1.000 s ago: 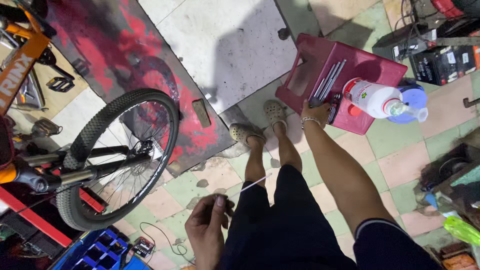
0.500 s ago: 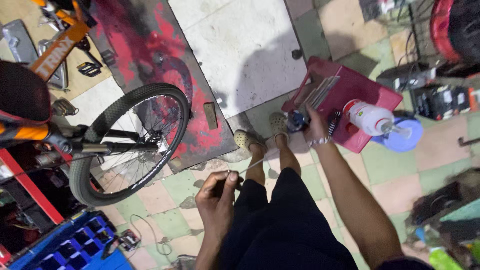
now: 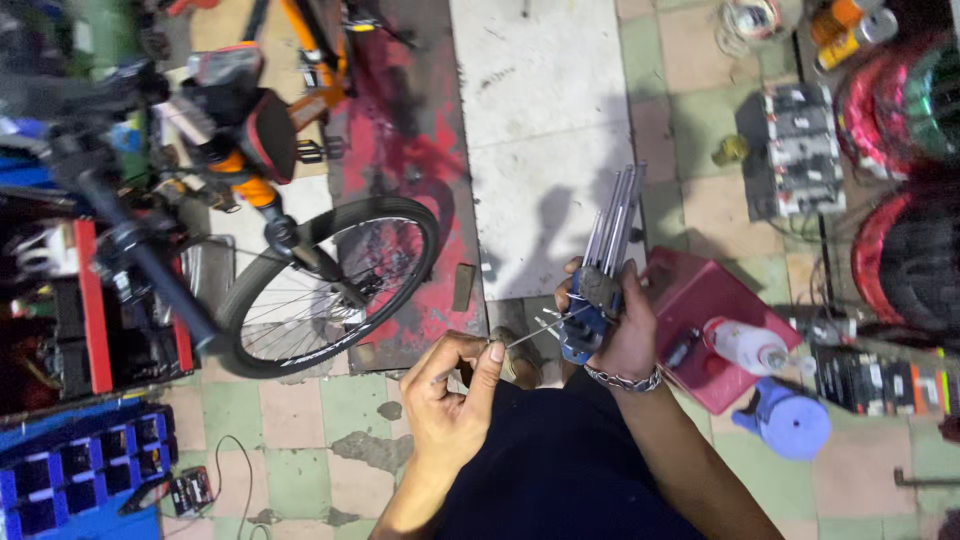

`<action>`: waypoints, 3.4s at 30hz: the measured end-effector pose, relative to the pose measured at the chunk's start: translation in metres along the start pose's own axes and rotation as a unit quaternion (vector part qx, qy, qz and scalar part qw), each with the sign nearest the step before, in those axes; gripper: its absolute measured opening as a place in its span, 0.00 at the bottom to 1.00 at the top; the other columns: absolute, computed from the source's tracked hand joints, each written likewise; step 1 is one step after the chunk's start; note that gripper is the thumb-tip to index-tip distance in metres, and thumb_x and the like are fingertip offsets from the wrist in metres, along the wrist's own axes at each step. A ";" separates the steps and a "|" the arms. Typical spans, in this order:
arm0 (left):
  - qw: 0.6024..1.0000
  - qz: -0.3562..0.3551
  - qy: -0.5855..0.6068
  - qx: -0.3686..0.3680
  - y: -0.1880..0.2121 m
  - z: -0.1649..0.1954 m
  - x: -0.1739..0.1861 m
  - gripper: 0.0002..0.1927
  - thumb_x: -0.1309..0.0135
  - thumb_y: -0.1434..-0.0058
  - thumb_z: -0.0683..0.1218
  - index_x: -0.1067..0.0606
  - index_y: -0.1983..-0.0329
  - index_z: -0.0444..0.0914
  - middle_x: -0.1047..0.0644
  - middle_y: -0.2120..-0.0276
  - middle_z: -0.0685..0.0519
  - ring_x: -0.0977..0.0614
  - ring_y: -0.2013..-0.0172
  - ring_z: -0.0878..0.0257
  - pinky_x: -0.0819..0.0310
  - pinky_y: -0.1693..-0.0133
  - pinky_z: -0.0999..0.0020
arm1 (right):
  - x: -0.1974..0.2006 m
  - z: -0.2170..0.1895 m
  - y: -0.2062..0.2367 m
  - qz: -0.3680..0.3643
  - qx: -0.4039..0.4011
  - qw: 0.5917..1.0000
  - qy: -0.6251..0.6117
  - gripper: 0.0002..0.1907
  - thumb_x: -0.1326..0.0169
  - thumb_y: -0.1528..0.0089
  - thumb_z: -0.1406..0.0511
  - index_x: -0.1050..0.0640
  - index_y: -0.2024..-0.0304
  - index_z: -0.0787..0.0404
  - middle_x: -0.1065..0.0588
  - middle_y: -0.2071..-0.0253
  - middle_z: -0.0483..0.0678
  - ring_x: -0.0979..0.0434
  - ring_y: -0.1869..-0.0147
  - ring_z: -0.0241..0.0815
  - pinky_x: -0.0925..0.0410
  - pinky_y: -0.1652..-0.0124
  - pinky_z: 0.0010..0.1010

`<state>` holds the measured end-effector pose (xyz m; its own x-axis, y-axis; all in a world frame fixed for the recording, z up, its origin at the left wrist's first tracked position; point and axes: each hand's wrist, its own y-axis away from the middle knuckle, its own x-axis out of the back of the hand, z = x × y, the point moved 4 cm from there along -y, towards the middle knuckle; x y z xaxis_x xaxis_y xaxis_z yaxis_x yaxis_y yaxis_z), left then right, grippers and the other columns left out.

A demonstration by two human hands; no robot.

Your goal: The person uses an allen key to adjust and tighten components on the handlebar of a bicycle, including a brake lever and a light mount.

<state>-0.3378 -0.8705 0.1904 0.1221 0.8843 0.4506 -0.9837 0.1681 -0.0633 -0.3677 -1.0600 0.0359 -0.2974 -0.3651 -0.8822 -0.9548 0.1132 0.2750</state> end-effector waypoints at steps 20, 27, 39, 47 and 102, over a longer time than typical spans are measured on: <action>0.984 0.052 0.169 0.019 -0.006 -0.004 0.049 0.08 0.54 0.28 0.45 0.35 0.61 0.35 0.22 0.38 0.42 0.30 0.72 0.74 0.32 0.67 0.77 | -0.124 0.044 -0.019 -0.144 0.003 0.990 0.000 0.32 0.64 0.25 0.47 0.35 0.32 0.65 0.25 0.48 0.59 0.25 0.45 0.50 0.30 0.48 0.43; 0.982 -0.012 0.145 0.116 -0.015 -0.012 0.053 0.06 0.58 0.26 0.42 0.34 0.57 0.32 0.30 0.49 0.23 0.33 0.53 0.40 0.41 0.48 0.45 | -0.121 0.054 -0.019 -0.100 0.015 0.995 0.001 0.26 0.61 0.26 0.52 0.35 0.34 0.63 0.26 0.47 0.57 0.26 0.41 0.49 0.32 0.39 0.43; 0.930 -0.007 0.110 -0.350 0.015 -0.002 0.053 0.08 0.49 0.35 0.29 0.35 0.58 0.30 0.29 0.39 0.25 0.28 0.33 0.31 0.32 0.31 0.43 | -0.157 0.055 -0.013 -0.132 0.111 0.981 0.089 0.23 0.59 0.20 0.53 0.27 0.47 0.68 0.27 0.53 0.53 0.28 0.45 0.46 0.31 0.33 0.46; 0.937 -0.045 0.071 -0.339 0.026 0.005 0.050 0.08 0.45 0.36 0.32 0.30 0.57 0.29 0.25 0.42 0.28 0.29 0.34 0.26 0.29 0.34 0.46 | -0.153 0.058 -0.023 0.012 0.043 0.992 0.115 0.23 0.57 0.26 0.51 0.27 0.50 0.64 0.25 0.58 0.49 0.20 0.53 0.47 0.28 0.50 0.38; 0.962 -0.167 0.163 0.143 -0.065 -0.042 0.055 0.10 0.52 0.25 0.47 0.31 0.62 0.37 0.24 0.64 0.36 0.30 0.63 0.66 0.32 0.58 0.69 | -0.128 0.075 -0.022 -0.126 0.050 0.989 0.066 0.19 0.60 0.25 0.62 0.36 0.32 0.53 0.27 0.40 0.57 0.26 0.37 0.49 0.32 0.40 0.43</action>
<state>-0.2612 -0.8149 0.1818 0.4265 0.8993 0.0968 -0.8728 0.3812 0.3048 -0.3088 -0.9464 0.1144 -0.0535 -0.5103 -0.8584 -0.9958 0.0918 0.0075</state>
